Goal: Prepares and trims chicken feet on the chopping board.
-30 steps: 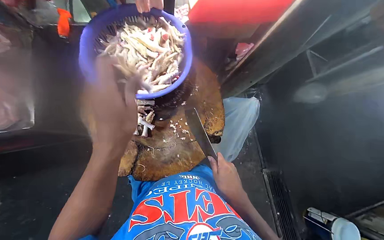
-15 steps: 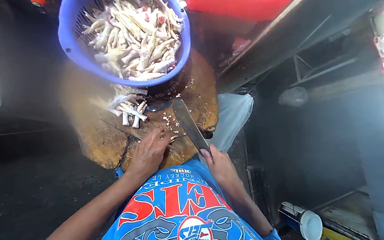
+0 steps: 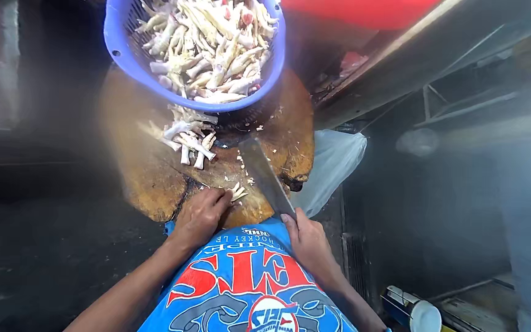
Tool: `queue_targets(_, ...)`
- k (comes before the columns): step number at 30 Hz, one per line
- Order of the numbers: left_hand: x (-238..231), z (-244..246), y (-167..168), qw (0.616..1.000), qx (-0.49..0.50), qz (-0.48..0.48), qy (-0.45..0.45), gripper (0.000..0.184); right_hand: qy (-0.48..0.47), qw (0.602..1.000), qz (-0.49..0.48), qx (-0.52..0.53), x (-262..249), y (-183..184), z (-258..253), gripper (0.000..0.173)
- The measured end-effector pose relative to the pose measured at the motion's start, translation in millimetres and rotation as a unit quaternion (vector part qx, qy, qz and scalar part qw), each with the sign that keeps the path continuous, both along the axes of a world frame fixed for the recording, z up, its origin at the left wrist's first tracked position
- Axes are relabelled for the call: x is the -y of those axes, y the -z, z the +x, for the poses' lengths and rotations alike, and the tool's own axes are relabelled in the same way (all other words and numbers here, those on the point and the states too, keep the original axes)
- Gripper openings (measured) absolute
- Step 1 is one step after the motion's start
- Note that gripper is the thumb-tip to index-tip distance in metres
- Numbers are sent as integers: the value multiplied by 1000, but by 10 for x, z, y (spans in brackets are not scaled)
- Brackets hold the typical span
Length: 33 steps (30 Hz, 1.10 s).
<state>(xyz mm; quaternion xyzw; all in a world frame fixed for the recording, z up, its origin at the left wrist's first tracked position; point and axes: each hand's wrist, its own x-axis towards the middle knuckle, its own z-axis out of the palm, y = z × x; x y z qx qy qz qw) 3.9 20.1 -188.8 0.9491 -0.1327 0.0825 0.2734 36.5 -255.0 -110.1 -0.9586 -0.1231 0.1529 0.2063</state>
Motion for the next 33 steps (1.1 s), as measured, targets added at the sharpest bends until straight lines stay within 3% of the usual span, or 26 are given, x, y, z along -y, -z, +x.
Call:
queue_targets(2, -107, 42, 40, 997, 49, 18, 56, 26, -5, 1000, 20, 20, -22, 41, -29, 47)
queue_targets(5, -198, 134, 63, 989, 106, 50, 93, 29, -54, 985, -121, -112, -47, -114, 79, 53)
queue_targets(8, -207, 127, 31, 989, 104, 62, 86, 29, -53, 994, -87, -29, 10, -95, 68, 52)
queue_targets(10, -152, 82, -4, 995, 68, 63, 41, 28, -27, 999, -34, 10, 17, -3, 14, 51)
queue_targets(13, 55, 81, -119, 995, -48, 39, -78, 23, -15, 988, -118, -103, 1, -122, 57, 52)
queue_targets(16, 217, 213, -279, 970, -180, -16, -164, 34, -2, 995, -90, -42, 28, -67, 28, 50)
queue_targets(20, 296, 309, -408, 951, -246, -25, -184, 35, -7, 984, -127, -121, -7, -148, 61, 51)
queue_targets(22, 296, 335, -421, 949, -256, -23, -183, 36, -6, 994, -93, -50, 11, -125, 25, 50)
queue_targets(24, 293, 325, -398, 951, -247, -21, -186, 38, -1, 999, -50, 4, -7, -35, -35, 49)
queue_targets(27, 298, 265, -376, 952, -236, -38, -192, 35, -5, 976, -149, -157, -85, -218, 20, 53)
queue_targets(31, 251, 181, -283, 948, -101, -189, -236, 40, 16, 997, -76, -26, 34, -77, -76, 53)
queue_targets(33, 205, 151, -305, 926, -132, -239, -261, 42, 20, 992, -96, -76, 35, -72, -91, 53)
